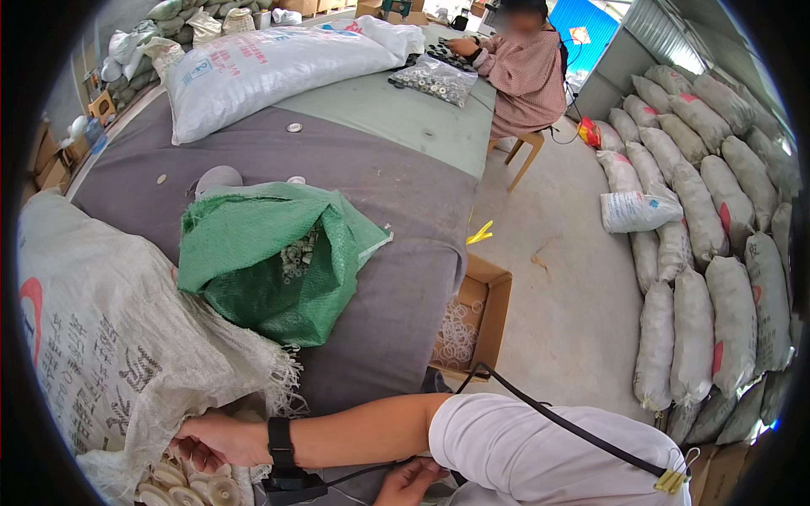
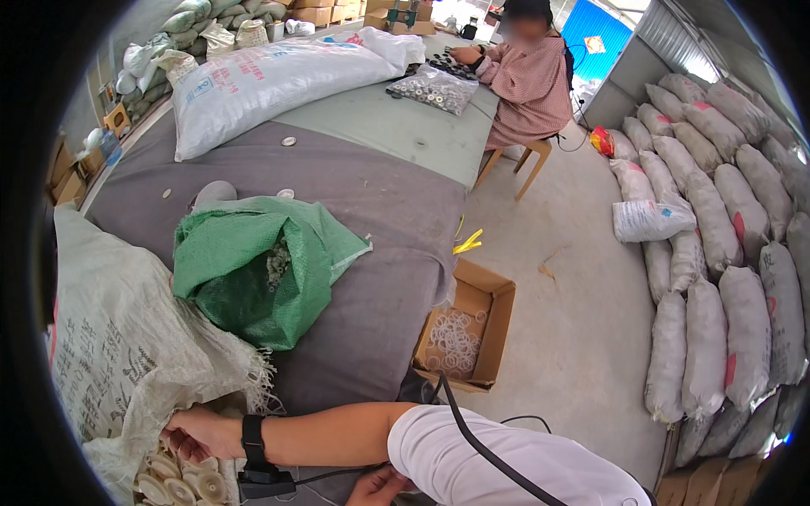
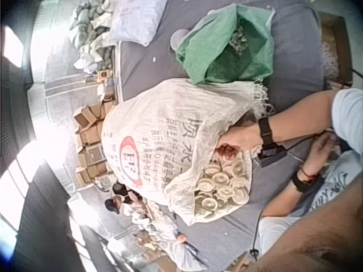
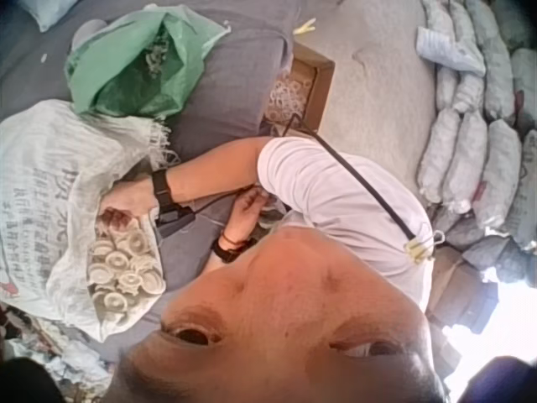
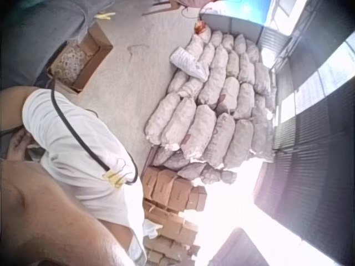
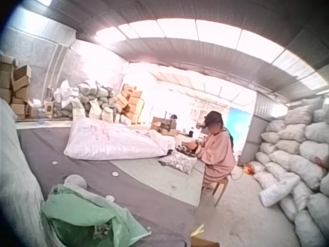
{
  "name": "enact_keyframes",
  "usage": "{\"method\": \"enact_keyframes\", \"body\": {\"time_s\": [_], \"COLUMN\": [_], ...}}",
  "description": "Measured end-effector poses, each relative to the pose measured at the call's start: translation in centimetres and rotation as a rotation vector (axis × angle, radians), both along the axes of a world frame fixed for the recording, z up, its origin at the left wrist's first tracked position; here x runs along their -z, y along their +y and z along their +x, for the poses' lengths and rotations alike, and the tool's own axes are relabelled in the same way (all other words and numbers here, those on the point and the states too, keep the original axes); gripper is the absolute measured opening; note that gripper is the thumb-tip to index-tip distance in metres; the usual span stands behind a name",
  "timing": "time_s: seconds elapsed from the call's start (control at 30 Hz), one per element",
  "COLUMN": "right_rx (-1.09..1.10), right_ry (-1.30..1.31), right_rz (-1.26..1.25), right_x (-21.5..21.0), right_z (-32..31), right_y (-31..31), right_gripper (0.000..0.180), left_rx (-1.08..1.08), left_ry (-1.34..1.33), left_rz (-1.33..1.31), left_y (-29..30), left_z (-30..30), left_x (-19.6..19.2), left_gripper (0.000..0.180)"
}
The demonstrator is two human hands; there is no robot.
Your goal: Assembling small white plastic components by hand in a workshop setting.
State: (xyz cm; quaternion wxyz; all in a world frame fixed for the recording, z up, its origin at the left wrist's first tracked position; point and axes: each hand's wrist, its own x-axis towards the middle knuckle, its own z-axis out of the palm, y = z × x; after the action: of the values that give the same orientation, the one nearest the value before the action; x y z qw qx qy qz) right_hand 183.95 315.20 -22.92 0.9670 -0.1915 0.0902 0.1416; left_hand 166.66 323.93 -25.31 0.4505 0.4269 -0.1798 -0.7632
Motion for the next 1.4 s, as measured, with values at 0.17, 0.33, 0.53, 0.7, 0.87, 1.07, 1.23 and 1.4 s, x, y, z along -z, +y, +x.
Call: {"method": "enact_keyframes", "body": {"time_s": [0.17,0.33,0.53,0.7,0.87,1.07,1.23,1.4], "right_rx": [0.149,0.273,0.545,0.514,0.355,0.433,0.514,0.489], "right_ry": [-0.042,-0.132,-0.379,-0.567,-0.594,-0.595,-0.659,-0.550], "right_rz": [-0.312,-0.804,-1.334,-1.914,-2.116,-2.215,-2.004,-1.561], "right_x": [-1.7,-1.9,-0.5,-1.3,-1.2,-0.1,0.3,-2.7], "right_z": [-1.0,-1.2,-1.1,-2.3,-2.8,-2.5,-2.1,-2.6], "right_y": [0.4,1.1,1.6,2.0,1.6,1.9,1.7,-0.7], "right_gripper": [0.020,0.029,0.016,0.019,0.025,0.023,0.018,0.014], "left_rx": [0.013,0.000,-0.004,-0.029,-0.020,0.011,0.075,-0.114], "left_ry": [-0.018,0.010,0.028,-0.002,0.027,-0.038,-0.061,-0.162], "left_rz": [-0.046,-0.003,-0.043,-0.025,-0.045,-0.094,-0.159,-0.284], "left_y": [-0.4,-0.1,-0.2,0.1,0.1,-0.4,-0.5,1.0], "left_z": [0.5,0.2,0.1,0.1,0.0,0.5,1.1,5.9], "left_x": [-1.4,-0.5,-0.2,-0.2,0.1,-1.3,-1.6,-7.4], "left_gripper": [0.019,0.018,0.017,0.018,0.018,0.014,0.017,0.035]}}
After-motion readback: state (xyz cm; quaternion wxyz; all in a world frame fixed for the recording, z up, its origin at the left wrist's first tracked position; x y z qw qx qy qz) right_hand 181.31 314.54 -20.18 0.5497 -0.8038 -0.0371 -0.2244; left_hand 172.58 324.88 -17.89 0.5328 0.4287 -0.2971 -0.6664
